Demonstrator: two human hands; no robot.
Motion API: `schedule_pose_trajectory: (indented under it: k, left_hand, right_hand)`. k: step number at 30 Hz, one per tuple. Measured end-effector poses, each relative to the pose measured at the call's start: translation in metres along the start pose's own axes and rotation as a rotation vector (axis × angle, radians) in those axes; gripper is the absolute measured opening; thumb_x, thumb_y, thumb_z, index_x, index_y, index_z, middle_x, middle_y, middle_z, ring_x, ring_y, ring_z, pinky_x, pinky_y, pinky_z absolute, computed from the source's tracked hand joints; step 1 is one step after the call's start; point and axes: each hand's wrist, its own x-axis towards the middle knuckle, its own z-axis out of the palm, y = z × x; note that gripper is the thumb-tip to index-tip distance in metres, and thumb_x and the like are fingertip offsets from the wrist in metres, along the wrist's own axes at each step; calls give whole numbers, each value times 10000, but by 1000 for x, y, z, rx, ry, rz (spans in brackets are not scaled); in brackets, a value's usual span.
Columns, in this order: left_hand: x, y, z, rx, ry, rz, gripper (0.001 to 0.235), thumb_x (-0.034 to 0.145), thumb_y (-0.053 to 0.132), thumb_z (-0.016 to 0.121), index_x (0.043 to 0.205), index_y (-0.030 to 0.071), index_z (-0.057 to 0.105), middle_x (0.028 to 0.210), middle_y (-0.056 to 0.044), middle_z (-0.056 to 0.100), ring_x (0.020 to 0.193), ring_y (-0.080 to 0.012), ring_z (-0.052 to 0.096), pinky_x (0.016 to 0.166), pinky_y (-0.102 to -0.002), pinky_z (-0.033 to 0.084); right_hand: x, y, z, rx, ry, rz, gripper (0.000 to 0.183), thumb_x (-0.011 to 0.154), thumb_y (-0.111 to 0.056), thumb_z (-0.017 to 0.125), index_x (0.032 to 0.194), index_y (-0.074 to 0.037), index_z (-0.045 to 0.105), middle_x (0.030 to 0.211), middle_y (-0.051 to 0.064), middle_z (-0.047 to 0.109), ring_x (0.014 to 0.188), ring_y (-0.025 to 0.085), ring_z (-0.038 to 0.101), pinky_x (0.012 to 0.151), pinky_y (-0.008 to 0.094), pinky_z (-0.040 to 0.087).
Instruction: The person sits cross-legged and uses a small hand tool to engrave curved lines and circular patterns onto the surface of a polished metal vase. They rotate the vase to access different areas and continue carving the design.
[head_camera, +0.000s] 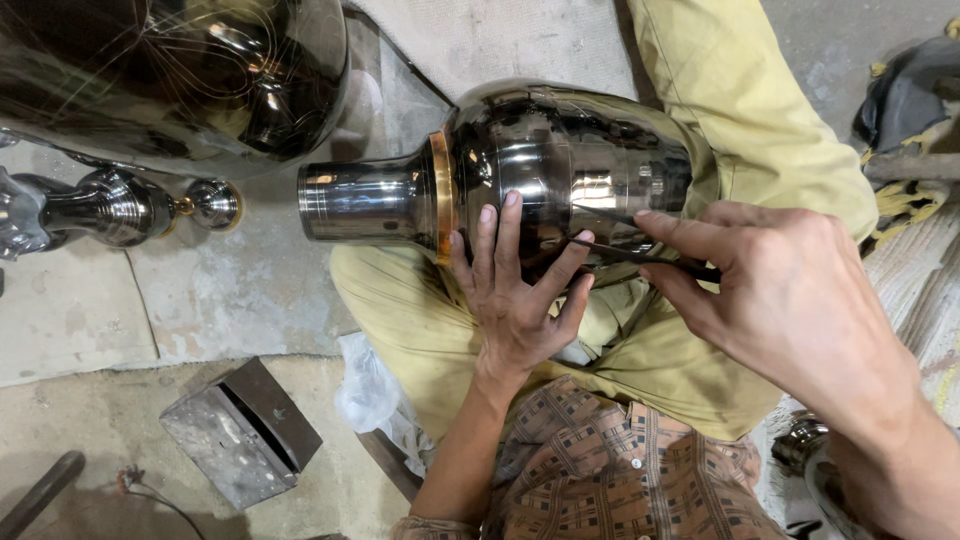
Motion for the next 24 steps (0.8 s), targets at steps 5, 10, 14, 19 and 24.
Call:
schedule_pose_trajectory:
  k: [5, 10, 14, 19, 24]
  left_hand:
    - [0, 0, 0, -4, -3, -5, 418, 953, 486, 733, 1359, 426, 655, 1617, -190, 394, 1548, -360, 283, 1301, -541, 36]
    - [-1, 0, 1, -5, -17, -10, 420, 952, 495, 734, 1360, 429, 654, 1624, -188, 386, 1549, -358, 276, 1299, -538, 27]
    - [-2, -1, 3, -1, -4, -8, 411, 951, 497, 732, 1351, 437, 658, 1624, -180, 385, 1553, -346, 269, 1303, -531, 25]
    - [-1, 0, 4, 8, 6, -8, 400, 946, 492, 730, 1337, 433, 670, 1619, -178, 386, 1552, -339, 262, 1301, -525, 18]
    - [0, 0, 2, 6, -2, -7, 391, 949, 484, 731, 1331, 421, 676, 1621, -191, 381, 1553, -348, 257, 1302, -526, 14]
  right_hand:
    - [2, -2, -2, 30, -18, 37, 360, 788, -211, 837, 1119, -73, 802, 762, 152, 725, 489, 263, 629, 548, 405, 543]
    - [1, 0, -1, 36, -4, 3, 368, 797, -215, 834, 1132, -68, 798, 790, 144, 730, 499, 237, 629, 554, 384, 542]
    - [0, 2, 1, 32, 1, 5, 382, 789, -215, 836, 1141, -71, 800, 788, 139, 729, 502, 221, 629, 552, 372, 544]
    - [1, 2, 2, 33, -15, 24, 379, 794, -214, 840, 1142, -70, 793, 773, 135, 733, 450, 189, 610, 503, 359, 528]
    - [5, 1, -3, 59, -75, 60, 373, 805, -193, 833, 1148, -55, 780, 715, 123, 721, 382, 165, 586, 441, 354, 497]
